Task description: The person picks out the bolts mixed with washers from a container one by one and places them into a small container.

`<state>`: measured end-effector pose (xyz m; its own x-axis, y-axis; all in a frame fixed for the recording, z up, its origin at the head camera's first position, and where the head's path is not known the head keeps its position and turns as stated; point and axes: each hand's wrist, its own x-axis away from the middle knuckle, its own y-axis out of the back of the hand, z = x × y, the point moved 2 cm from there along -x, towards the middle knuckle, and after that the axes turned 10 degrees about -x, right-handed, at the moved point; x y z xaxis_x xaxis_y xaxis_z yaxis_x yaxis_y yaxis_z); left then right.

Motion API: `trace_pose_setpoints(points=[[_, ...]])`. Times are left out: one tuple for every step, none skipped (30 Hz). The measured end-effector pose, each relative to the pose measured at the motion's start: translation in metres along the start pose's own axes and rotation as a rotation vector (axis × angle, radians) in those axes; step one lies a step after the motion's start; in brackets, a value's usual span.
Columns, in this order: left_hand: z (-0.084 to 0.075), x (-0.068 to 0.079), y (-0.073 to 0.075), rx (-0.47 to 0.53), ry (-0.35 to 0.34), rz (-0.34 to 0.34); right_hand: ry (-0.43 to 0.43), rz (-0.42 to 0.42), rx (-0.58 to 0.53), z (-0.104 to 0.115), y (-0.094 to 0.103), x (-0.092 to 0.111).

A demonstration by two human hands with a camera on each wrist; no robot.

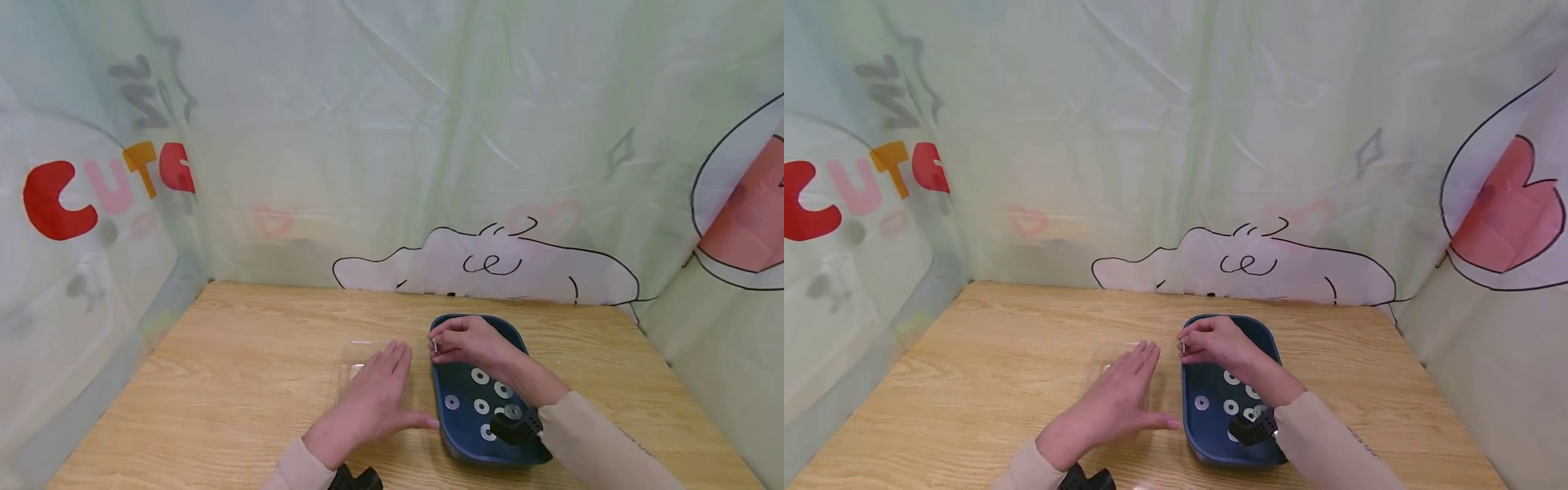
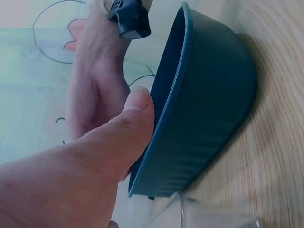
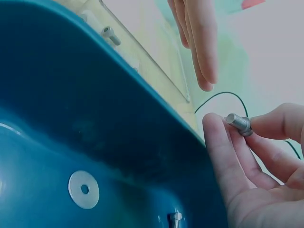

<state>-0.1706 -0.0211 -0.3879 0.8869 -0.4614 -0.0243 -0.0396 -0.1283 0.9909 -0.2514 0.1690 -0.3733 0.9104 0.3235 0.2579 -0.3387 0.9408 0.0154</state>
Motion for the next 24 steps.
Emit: trace_pose_setpoints(points=[[0.002,0.000,0.001,0.003,0.006,-0.001,0.000,0.000,0.002,0.001,-0.001,0.000],[0.003,0.001,0.001,0.005,0.014,0.001,0.000,0.001,0.005,0.001,-0.002,-0.001],[0.005,0.002,0.002,0.008,0.020,0.000,0.002,0.001,0.008,0.002,-0.003,-0.001],[0.006,0.002,0.003,0.011,0.025,0.000,0.003,0.001,0.011,0.003,-0.004,-0.001],[0.008,0.003,0.003,0.009,0.028,-0.004,0.004,0.004,0.013,0.003,-0.006,-0.001],[0.010,0.004,0.004,0.011,0.032,-0.006,0.005,0.007,0.016,0.004,-0.007,-0.002],[0.012,0.005,0.004,0.019,0.039,-0.006,0.004,0.009,0.017,0.004,-0.009,-0.002],[0.013,0.006,0.005,0.022,0.045,-0.006,0.004,0.011,0.017,0.005,-0.011,-0.002],[0.015,0.006,0.005,0.023,0.047,-0.007,0.002,0.013,0.016,0.005,-0.012,-0.002],[0.017,0.007,0.005,0.026,0.051,-0.008,-0.001,0.014,0.016,0.006,-0.014,-0.003],[0.019,0.008,0.005,0.029,0.056,-0.008,-0.003,0.015,0.019,0.006,-0.016,-0.003],[0.021,0.009,0.005,0.036,0.062,-0.009,-0.004,0.016,0.022,0.007,-0.018,-0.003],[0.023,0.010,0.006,0.041,0.067,-0.011,-0.005,0.019,0.025,0.007,-0.019,-0.004],[0.025,0.011,0.005,0.042,0.071,-0.013,-0.004,0.022,0.027,0.008,-0.021,-0.004],[0.027,0.012,0.005,0.041,0.074,-0.016,-0.003,0.028,0.028,0.008,-0.023,-0.004],[0.028,0.013,0.005,0.043,0.077,-0.020,-0.001,0.035,0.029,0.009,-0.024,-0.004],[0.030,0.014,0.005,0.042,0.079,-0.023,0.002,0.044,0.029,0.009,-0.026,-0.004],[0.032,0.015,0.004,0.043,0.082,-0.027,0.005,0.052,0.027,0.009,-0.027,-0.005],[0.033,0.015,0.004,0.039,0.081,-0.032,0.009,0.062,0.023,0.008,-0.028,-0.005],[0.035,0.016,0.004,0.037,0.083,-0.035,0.012,0.070,0.018,0.008,-0.029,-0.005],[0.036,0.017,0.003,0.040,0.086,-0.037,0.016,0.078,0.014,0.008,-0.030,-0.005],[0.038,0.018,0.003,0.042,0.089,-0.038,0.019,0.084,0.013,0.008,-0.031,-0.006],[0.039,0.019,0.002,0.047,0.094,-0.038,0.020,0.089,0.011,0.007,-0.033,-0.006],[0.041,0.020,0.002,0.053,0.099,-0.037,0.020,0.092,0.006,0.007,-0.034,-0.006]])
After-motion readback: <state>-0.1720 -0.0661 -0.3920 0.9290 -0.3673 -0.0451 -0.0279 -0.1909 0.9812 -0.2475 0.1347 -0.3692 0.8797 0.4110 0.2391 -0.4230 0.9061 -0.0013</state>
